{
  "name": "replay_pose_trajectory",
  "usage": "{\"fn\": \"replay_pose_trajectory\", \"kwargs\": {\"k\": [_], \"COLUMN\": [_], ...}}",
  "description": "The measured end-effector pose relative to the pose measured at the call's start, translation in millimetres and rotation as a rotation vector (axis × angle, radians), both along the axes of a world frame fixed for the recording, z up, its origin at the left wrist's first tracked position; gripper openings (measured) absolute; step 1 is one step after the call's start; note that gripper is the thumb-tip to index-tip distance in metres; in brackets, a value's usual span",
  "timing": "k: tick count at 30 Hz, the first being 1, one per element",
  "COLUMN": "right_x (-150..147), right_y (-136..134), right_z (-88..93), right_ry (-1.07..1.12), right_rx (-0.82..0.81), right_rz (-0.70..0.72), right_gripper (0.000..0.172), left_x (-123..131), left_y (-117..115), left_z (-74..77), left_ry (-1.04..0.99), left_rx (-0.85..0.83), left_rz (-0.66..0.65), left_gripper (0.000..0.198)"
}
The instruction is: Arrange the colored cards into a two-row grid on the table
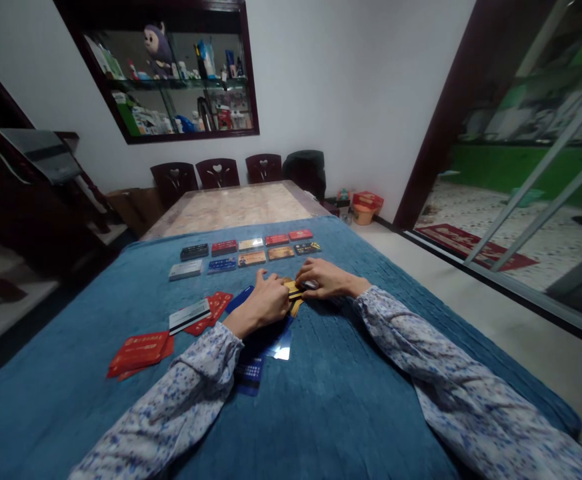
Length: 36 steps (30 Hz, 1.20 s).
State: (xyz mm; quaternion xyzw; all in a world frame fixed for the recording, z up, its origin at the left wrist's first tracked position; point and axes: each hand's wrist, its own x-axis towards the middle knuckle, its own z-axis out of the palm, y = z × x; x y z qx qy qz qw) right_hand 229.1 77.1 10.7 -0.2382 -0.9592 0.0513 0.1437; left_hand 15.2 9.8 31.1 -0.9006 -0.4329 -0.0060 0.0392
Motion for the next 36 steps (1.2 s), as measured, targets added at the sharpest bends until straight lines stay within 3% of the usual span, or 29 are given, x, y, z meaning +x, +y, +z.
{"fn": "replay_pose_trajectory", "kwargs": {"k": [9,13,27,36], "right_x": [5,1,-11,-20], "right_y": [4,3,5,-4], "right_z": [1.8,-0.6,-18.7,-20.8], "right_ry": [0.083,0.167,0.223,0.138], "right_rx": [0.065,0.150,0.181,0.181], "right_rz": [0.032,-0.036,-0.272,-0.382], "right_gripper": [0.026,0.029,0.028,0.031], "left_x": [-13,-20,-36,-32], "left_y": [9,15,36,31], "left_z": [14.4,16.2,-3.3,-2.2], "left_ry": [-0.006,-0.027,-0.283,-0.226], "left_rx": [0.027,0.049,0.085,0.085], "left_rz": [-0.004,0.029,0.094,0.200], "left_gripper": [0.026,0.028,0.049,0.035]}}
